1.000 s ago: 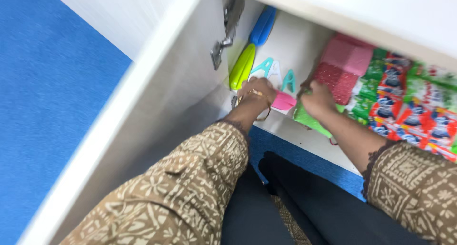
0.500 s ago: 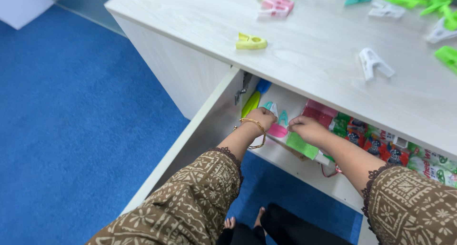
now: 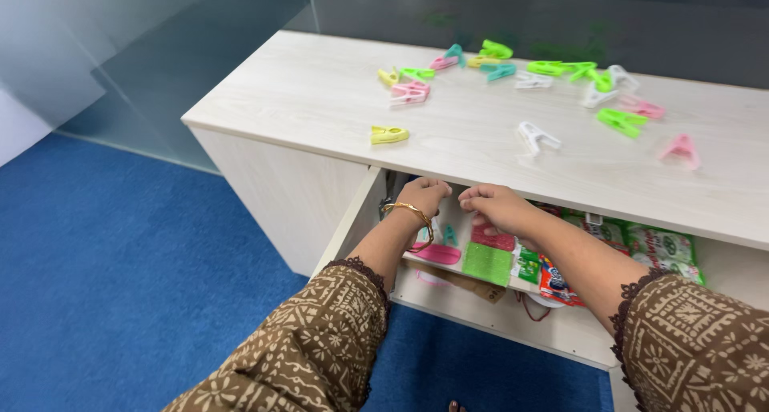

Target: The person opens a white cabinet and organizes colorful plastic clothespins by picking them up from the cabinet top and placing them inside the cabinet. The person then closes the cabinet doors.

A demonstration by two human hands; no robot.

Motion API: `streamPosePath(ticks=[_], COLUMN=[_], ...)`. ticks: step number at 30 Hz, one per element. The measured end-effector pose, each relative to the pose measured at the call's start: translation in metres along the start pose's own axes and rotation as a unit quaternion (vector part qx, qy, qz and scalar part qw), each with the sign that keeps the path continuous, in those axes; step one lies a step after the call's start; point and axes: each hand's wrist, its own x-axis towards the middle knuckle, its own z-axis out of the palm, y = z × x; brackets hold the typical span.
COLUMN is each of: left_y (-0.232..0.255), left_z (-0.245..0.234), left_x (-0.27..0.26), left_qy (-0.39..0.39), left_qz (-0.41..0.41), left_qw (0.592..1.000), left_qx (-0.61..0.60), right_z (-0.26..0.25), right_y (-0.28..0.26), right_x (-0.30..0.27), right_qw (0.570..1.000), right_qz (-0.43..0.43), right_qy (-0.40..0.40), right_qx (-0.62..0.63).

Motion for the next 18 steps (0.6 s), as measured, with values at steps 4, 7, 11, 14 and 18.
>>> streamPosePath(ticks=[4,7,11,14,18], left_y=[0.025,0.047,0.075,0.084,0.073], left_z=[0.019,0.034,0.053,0.076,0.116], left_x=[-0.022,-0.033,-0.039,-0.028,0.006], left_qy=[-0.023,-0.038,-0.06,-0.067,-0.029], left_qz=[0.037,0.033,0.014,0.02,0.095], left_qw=[0.998,0.998,0.998,0.998,0.995], left_qx=[-0.052,-0.047,-0.021,-0.012,0.03], right_z=[-0.015,-0.031,-0.062,-0.087,-0.123], right_y=[-0.006,-0.003,0.007,0.022,0.046], right_x=[-0.025,-0.037,-0.042,-0.04,-0.03], right_qw=[0.998,0.993,0.977,0.955,0.927], right_qz=[-0.008,-0.021,-0.066,-0.105,-0.114], right_qy=[0.052,0.093,0.16,0.226,0.32], right_qx=[0.04,0.071,0.124,0.16,0.159])
